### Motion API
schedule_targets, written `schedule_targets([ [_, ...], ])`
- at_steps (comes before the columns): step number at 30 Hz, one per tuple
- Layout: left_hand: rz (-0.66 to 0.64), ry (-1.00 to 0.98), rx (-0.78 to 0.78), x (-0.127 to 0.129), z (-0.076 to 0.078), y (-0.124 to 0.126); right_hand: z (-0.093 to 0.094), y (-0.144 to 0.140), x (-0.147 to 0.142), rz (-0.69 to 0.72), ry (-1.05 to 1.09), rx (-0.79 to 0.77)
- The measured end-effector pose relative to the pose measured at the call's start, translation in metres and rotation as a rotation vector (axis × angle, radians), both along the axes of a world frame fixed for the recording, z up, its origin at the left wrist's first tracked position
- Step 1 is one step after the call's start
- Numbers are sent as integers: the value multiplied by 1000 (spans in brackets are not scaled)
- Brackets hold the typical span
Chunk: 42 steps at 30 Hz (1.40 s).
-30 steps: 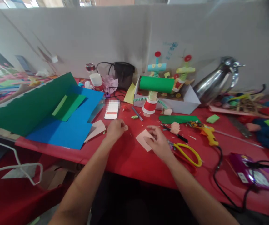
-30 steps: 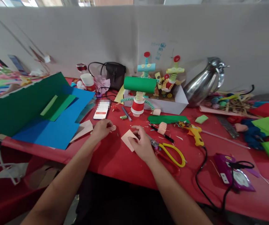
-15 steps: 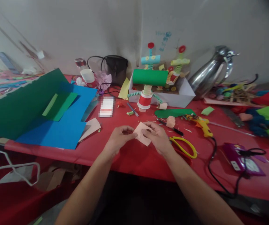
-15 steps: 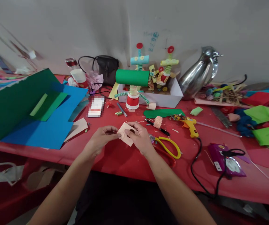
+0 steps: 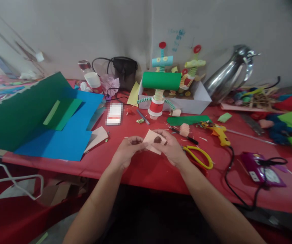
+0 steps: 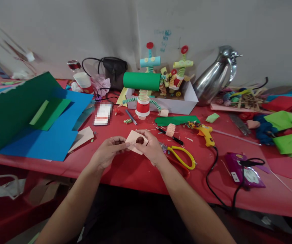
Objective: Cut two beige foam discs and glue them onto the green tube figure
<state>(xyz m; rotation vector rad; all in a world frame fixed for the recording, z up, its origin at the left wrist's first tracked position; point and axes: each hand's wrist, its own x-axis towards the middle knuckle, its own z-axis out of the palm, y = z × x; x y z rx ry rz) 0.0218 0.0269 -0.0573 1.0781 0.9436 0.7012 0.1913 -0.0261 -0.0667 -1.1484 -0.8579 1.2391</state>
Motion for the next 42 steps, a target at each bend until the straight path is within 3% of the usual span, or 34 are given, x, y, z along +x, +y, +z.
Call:
schedule_targets([
  [5, 117, -62, -75, -7, 2, 3, 1, 1, -1, 2, -18, -24],
  [7, 121, -36, -25, -7, 2, 2, 2, 0, -2, 3, -47, -32],
  [12, -12, 81, 126, -2, -3, -5, 4, -1, -6, 8, -165, -66],
  [15, -4, 254, 280, -12, -5, 2, -1, 0, -8, 21, -289, -39],
  [20, 379, 793, 810, -58, 6, 50, -18, 2, -15, 47, -695, 112],
  [22, 529, 877, 923, -77, 14, 74, -25, 4, -17, -13, -857, 237],
  [26, 674, 748, 795, -96, 19, 111, -28, 5, -17, -175, -1054, 402],
  [32, 954, 664, 868, -99, -2, 128, -12, -5, -11, -303, -1023, 442],
  [38, 859, 581, 739, -108, -15, 127, -11, -14, -15, -252, -975, 441],
  [42, 847, 693, 882, -109, -13, 125, -15, -13, -19, -285, -934, 467],
])
